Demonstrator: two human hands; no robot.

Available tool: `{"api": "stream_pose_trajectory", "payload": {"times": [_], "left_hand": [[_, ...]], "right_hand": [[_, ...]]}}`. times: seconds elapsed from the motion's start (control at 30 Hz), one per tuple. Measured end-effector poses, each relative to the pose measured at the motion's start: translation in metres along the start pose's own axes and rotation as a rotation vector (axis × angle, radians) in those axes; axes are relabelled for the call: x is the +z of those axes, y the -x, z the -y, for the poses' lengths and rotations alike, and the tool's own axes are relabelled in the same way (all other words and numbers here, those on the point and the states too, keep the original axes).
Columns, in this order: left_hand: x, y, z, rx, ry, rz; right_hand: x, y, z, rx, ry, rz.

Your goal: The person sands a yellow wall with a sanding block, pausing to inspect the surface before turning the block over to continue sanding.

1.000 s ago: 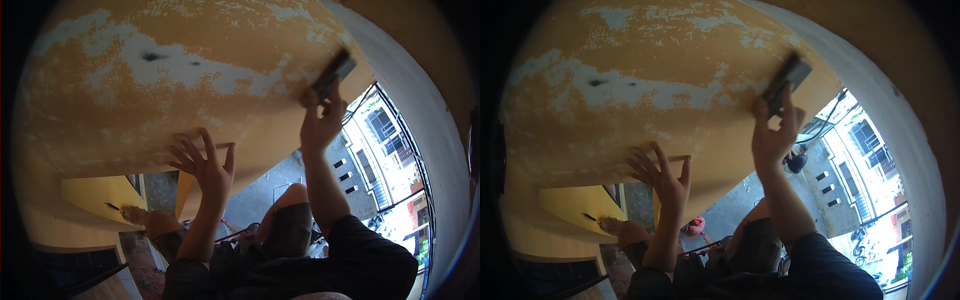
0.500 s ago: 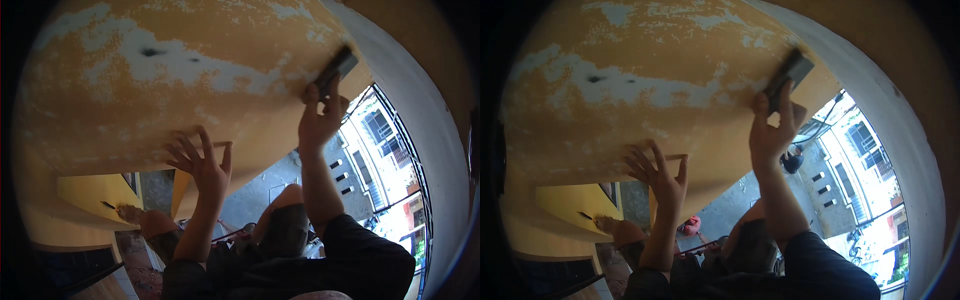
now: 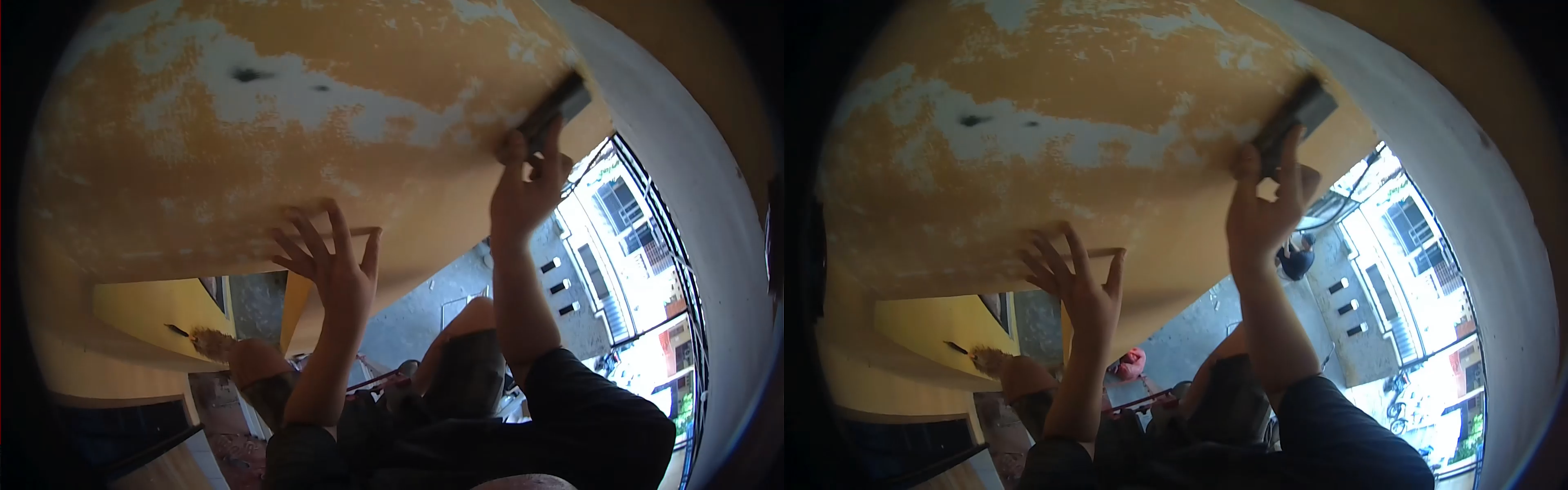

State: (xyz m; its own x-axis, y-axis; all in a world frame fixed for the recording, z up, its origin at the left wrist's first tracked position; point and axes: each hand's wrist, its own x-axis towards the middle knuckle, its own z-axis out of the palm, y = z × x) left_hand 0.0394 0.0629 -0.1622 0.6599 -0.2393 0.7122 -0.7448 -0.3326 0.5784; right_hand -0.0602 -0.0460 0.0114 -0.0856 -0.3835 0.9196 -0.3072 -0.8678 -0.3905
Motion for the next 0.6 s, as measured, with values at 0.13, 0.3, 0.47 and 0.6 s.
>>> {"api": "stream_pose_trajectory", "payload": {"times": [0.13, 0.3, 0.47, 0.6], "left_hand": [[0.005, -0.005, 0.001, -0.009, 0.014, -0.035], [0.001, -0.005, -0.002, 0.007, 0.011, -0.03], [0.007, -0.003, -0.003, -0.014, 0.002, -0.033], [0.001, -0.006, 0.003, 0.032, -0.072, -0.062]], "right_hand": [[-0.002, 0.002, -0.021, -0.381, 0.227, 0.093], [-0.001, 0.013, -0.007, -0.232, 0.228, 0.076], [0.01, -0.021, -0.014, -0.244, 0.097, -0.063], [0.004, 0.028, -0.009, -0.382, 0.207, 0.075]]}}
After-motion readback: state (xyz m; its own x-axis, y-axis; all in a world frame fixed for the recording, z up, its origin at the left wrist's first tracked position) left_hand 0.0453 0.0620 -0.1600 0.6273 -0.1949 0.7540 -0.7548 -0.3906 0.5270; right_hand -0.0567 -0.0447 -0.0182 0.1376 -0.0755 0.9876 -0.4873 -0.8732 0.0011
